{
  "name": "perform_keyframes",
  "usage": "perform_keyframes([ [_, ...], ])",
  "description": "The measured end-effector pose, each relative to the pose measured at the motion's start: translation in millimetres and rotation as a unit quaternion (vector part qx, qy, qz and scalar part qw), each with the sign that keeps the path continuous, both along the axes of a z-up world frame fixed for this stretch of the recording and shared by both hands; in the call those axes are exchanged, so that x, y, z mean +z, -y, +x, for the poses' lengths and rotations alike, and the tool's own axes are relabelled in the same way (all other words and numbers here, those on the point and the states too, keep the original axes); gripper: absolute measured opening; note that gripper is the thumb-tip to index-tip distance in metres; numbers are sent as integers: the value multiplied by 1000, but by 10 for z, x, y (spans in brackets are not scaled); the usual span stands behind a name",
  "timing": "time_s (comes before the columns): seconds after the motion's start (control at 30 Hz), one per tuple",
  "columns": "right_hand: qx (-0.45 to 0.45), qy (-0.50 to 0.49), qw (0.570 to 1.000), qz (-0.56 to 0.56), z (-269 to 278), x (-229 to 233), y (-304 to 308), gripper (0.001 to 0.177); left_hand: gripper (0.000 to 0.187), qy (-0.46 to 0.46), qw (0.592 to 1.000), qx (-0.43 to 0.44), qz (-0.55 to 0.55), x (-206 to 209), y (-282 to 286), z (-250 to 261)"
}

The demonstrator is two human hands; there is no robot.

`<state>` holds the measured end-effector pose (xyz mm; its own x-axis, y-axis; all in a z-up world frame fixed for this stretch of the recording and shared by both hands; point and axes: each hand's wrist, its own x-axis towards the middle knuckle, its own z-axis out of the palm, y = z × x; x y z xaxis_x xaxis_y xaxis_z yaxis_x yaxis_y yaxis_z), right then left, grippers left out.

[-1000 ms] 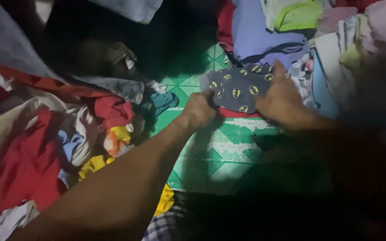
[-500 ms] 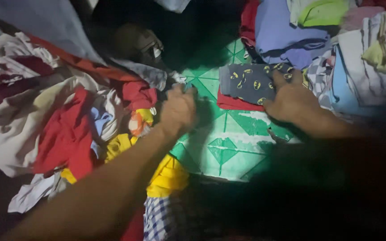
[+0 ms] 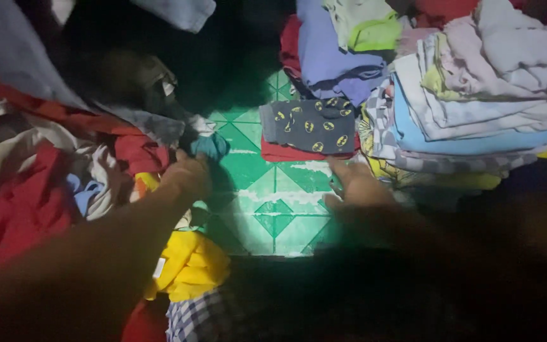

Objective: Folding a pile of assorted laundry including shirts, underwear, and socks.

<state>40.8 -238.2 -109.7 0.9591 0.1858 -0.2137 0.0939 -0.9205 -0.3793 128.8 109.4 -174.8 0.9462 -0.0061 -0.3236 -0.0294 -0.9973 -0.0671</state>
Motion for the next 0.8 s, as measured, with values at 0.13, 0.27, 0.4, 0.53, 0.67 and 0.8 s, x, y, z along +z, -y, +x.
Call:
perform_keyframes([
  [0.13, -93, -73, 993, 13, -258, 199, -278, 78, 47, 37, 999, 22, -31, -125, -74, -224],
  [0.27, -71, -93, 993, 5, -356, -77, -249, 77, 39, 95, 993, 36, -54, -280, -35, -409],
  [0.4, -7, 4, 999, 41, -372, -411, -178, 79, 31, 129, 973, -7, -191, -706, 161, -452],
  [0.53, 34, 41, 996, 74, -500, -96, -342, 81, 59, 206, 941, -161, -213, -513, 717, -683],
  [0.67, 50, 41, 981, 181, -505, -88, -299, 81, 42, 183, 907, -166, -342, 464, 1226, -1201],
  [0.8, 131, 135, 958, 216, -464, -249, -186, 46, 20, 227, 892, -215, -326, 611, 1341, -1294],
])
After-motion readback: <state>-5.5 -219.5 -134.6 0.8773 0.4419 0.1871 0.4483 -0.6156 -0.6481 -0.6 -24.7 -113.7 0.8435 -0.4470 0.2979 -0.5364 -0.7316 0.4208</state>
